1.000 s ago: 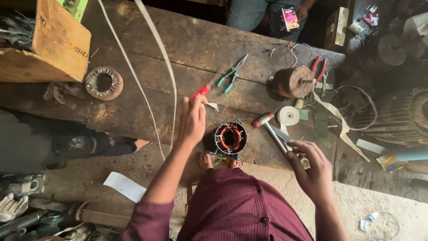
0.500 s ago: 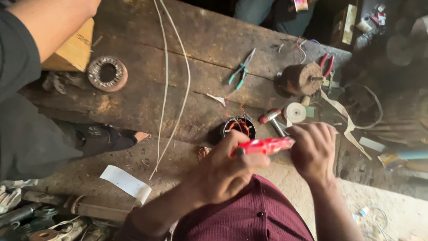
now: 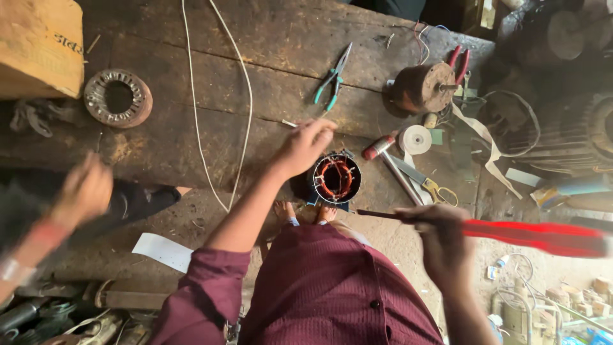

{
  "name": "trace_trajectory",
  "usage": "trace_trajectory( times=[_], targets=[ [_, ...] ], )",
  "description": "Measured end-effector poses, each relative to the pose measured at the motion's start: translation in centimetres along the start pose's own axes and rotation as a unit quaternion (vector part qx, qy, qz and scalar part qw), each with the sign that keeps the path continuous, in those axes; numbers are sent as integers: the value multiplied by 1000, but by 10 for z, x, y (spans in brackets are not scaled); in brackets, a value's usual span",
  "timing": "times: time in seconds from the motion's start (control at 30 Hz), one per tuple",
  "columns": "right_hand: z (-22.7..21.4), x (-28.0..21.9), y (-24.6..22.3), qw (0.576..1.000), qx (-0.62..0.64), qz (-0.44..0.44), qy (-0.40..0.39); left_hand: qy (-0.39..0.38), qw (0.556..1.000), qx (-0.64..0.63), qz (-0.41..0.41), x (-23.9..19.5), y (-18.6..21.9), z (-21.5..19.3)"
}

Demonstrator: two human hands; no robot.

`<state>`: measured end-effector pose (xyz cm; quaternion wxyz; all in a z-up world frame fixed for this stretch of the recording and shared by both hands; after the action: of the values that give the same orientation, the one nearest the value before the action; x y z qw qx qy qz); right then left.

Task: The person works on a small electrical motor stator on a wooden workbench. They insert and adjust copper windings, use a hammer to tap the stator, and cut and place green insulating tape into the slots. The person also handles a fan housing and various tools on the bench.

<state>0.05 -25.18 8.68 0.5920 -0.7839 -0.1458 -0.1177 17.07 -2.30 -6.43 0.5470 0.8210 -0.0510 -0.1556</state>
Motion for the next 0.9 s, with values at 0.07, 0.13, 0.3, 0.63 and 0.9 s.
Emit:
trace_trajectory(
  times=[0.07, 0.13, 0.3, 0.63, 0.9],
  targets=[
    [14, -12, 23, 999, 25, 37, 15, -93, 992, -81, 6, 10, 2, 30],
    [25, -20, 40, 998, 26, 54, 10, -139, 990, -31, -2, 12, 2, 51],
    [40, -11, 56, 990, -113, 50, -62, -69, 997, 10, -18, -2, 4, 48],
    [69, 20, 50, 960, -210, 67, -175, 110, 992, -41, -36, -29, -1, 30],
    [51, -8, 48, 965, -222, -8, -141, 143, 987, -48, -51, -32, 0, 23]
  ],
)
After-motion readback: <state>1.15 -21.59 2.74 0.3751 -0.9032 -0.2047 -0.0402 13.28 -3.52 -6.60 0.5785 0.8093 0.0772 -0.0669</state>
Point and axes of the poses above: each hand's wrist, its own x-axis towards the middle knuckle, its own z-axis out of the palm, y = z × x, the point moved 7 cm from there along x, towards the middle knuckle, and after that the axes turned 15 degrees about -z, right-handed, at the moved point
